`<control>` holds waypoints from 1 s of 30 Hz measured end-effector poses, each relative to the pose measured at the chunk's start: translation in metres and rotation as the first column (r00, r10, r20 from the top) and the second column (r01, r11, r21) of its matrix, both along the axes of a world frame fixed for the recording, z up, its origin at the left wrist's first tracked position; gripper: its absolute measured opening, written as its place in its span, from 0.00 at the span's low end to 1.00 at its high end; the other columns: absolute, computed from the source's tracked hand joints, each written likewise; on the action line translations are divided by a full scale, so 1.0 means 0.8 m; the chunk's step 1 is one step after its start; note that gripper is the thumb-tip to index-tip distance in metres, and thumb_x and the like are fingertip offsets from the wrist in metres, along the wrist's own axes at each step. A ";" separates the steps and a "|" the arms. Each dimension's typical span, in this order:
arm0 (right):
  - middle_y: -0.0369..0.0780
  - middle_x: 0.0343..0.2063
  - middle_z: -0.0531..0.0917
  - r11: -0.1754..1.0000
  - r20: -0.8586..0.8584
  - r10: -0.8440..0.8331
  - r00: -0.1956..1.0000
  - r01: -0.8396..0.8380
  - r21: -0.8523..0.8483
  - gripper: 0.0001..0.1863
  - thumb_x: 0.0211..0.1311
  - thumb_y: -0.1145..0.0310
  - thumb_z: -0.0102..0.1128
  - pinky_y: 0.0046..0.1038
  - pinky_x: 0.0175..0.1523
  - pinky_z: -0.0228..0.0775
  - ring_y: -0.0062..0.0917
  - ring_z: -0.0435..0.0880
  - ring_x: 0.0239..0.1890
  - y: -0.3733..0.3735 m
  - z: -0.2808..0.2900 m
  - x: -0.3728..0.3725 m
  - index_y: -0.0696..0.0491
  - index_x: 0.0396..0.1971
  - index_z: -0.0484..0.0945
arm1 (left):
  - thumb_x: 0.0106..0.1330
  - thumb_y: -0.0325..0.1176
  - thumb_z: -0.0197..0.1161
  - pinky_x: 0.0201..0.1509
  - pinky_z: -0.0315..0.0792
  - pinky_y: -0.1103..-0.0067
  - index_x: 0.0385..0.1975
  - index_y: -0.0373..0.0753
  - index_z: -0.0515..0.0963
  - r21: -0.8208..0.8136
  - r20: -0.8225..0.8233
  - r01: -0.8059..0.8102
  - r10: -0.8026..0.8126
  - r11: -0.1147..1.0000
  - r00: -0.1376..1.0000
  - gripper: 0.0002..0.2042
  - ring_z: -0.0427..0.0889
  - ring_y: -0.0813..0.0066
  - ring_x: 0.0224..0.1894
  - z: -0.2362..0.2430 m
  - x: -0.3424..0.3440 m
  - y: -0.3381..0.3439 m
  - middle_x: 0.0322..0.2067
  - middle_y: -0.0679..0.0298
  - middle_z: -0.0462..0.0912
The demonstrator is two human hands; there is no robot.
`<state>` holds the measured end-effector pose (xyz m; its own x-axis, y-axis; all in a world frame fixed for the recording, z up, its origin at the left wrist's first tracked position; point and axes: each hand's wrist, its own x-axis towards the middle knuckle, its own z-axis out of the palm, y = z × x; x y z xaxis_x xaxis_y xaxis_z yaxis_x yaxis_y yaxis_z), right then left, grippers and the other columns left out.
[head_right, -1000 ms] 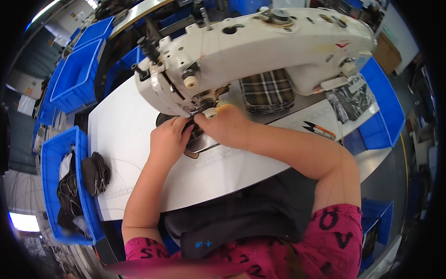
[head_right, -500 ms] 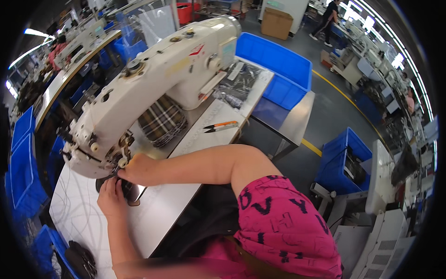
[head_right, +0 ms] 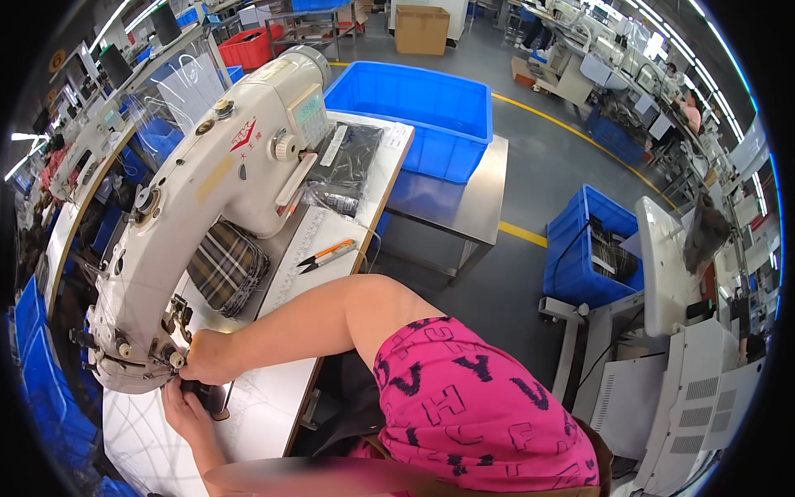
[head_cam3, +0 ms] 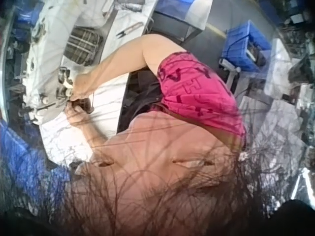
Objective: Sewing fabric and leather components using an industrial sewing machine at a factory workstation.
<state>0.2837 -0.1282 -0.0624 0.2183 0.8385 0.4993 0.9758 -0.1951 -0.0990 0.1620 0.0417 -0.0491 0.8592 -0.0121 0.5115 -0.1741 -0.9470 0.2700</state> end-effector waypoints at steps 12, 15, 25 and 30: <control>0.45 0.17 0.81 0.991 -0.199 0.095 0.975 -0.112 -0.072 0.05 0.57 0.66 0.60 0.44 0.27 0.73 0.43 0.83 0.21 -0.023 0.013 0.013 0.51 0.28 0.79 | 0.55 0.28 0.74 0.49 0.77 0.63 0.40 0.38 0.83 -0.181 -0.150 -0.107 0.080 0.978 0.985 0.12 0.83 0.49 0.43 -0.002 0.020 -0.010 0.37 0.54 0.86; 0.45 0.17 0.81 0.991 -0.158 0.117 0.980 -0.126 -0.054 0.05 0.58 0.66 0.60 0.43 0.28 0.73 0.43 0.84 0.22 -0.013 0.027 0.005 0.51 0.28 0.79 | 0.54 0.26 0.69 0.48 0.78 0.64 0.41 0.40 0.85 -0.074 -0.024 -0.109 0.107 0.991 0.994 0.13 0.84 0.51 0.42 0.017 0.007 -0.012 0.38 0.56 0.86; 0.43 0.23 0.86 0.996 -0.113 -0.019 0.993 0.009 -0.093 0.09 0.67 0.62 0.54 0.44 0.27 0.74 0.39 0.87 0.25 0.007 0.004 -0.002 0.48 0.37 0.80 | 0.53 0.25 0.67 0.52 0.78 0.65 0.42 0.39 0.83 0.002 0.024 -0.089 0.089 0.996 0.996 0.15 0.82 0.53 0.49 0.025 -0.005 -0.019 0.44 0.59 0.85; 0.41 0.31 0.86 0.993 -0.022 0.070 0.997 -0.067 0.097 0.09 0.67 0.63 0.55 0.42 0.27 0.75 0.36 0.87 0.28 0.023 -0.028 0.011 0.48 0.41 0.80 | 0.48 0.26 0.70 0.44 0.79 0.66 0.36 0.41 0.82 0.013 0.103 -0.119 0.117 0.993 0.988 0.13 0.83 0.57 0.43 0.024 0.006 -0.021 0.37 0.63 0.84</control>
<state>0.2927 -0.1102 -0.0848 0.1758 0.8004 0.5731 0.9834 -0.1164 -0.1391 0.1664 0.0249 -0.0296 0.7986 0.0754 0.5971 -0.0866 -0.9674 0.2380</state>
